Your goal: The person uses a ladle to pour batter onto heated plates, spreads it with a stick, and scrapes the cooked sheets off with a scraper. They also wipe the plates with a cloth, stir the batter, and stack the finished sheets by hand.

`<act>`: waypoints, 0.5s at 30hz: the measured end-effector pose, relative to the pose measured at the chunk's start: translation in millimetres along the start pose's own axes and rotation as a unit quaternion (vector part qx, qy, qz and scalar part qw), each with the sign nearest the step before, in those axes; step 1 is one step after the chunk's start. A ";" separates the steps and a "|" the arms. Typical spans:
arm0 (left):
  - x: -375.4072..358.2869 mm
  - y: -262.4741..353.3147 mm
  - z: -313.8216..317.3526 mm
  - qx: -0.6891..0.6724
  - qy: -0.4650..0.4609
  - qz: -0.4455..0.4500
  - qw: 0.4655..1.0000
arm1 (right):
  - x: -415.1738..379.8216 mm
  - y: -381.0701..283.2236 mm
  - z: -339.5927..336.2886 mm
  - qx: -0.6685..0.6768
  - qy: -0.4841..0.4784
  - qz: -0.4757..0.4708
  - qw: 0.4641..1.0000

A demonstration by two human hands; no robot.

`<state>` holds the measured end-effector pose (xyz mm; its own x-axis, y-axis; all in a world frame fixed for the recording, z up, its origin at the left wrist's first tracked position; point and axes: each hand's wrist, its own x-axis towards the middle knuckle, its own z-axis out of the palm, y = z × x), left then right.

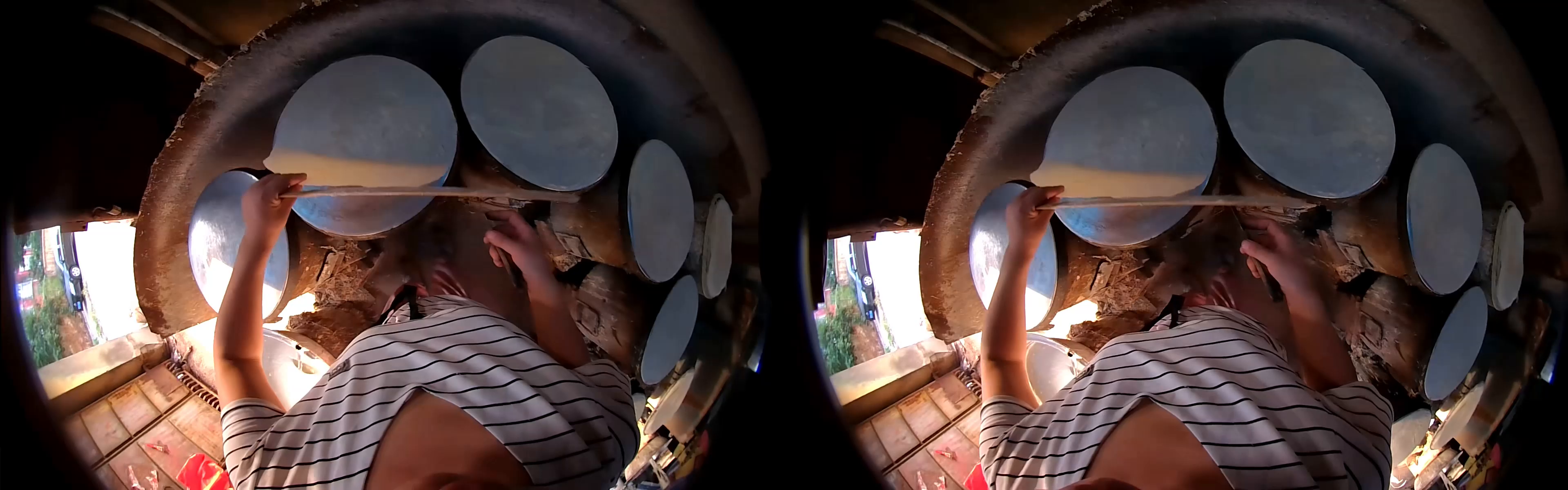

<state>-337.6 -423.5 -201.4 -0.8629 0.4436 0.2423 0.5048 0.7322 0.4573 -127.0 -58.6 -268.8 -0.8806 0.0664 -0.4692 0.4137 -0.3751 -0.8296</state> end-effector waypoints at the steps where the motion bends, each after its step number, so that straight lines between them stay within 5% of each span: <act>1: 8.7 -0.3 -4.0 -0.003 0.002 0.009 1.000 | -0.6 -4.6 0.0 -0.001 -0.001 -0.001 1.000; 7: 60.9 -2.3 -22.5 -0.067 0.006 -0.006 0.998 | 1.2 -32.8 4.5 -0.079 0.030 0.030 0.996; 11: 101.7 43.1 -55.4 -0.002 0.016 -0.022 1.000 | 24.8 -23.4 8.2 -0.469 0.031 -0.203 0.859; 15: 139.0 53.8 -72.5 -0.064 0.021 -0.035 0.997 | 51.3 -33.9 36.8 -0.605 0.095 -0.219 0.760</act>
<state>-432.2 -359.9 -81.1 -0.8977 0.3695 0.2400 0.4379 0.6876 0.5792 -194.6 -76.5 -253.6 -0.9932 0.1159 -0.0079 0.1020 0.8376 -0.5367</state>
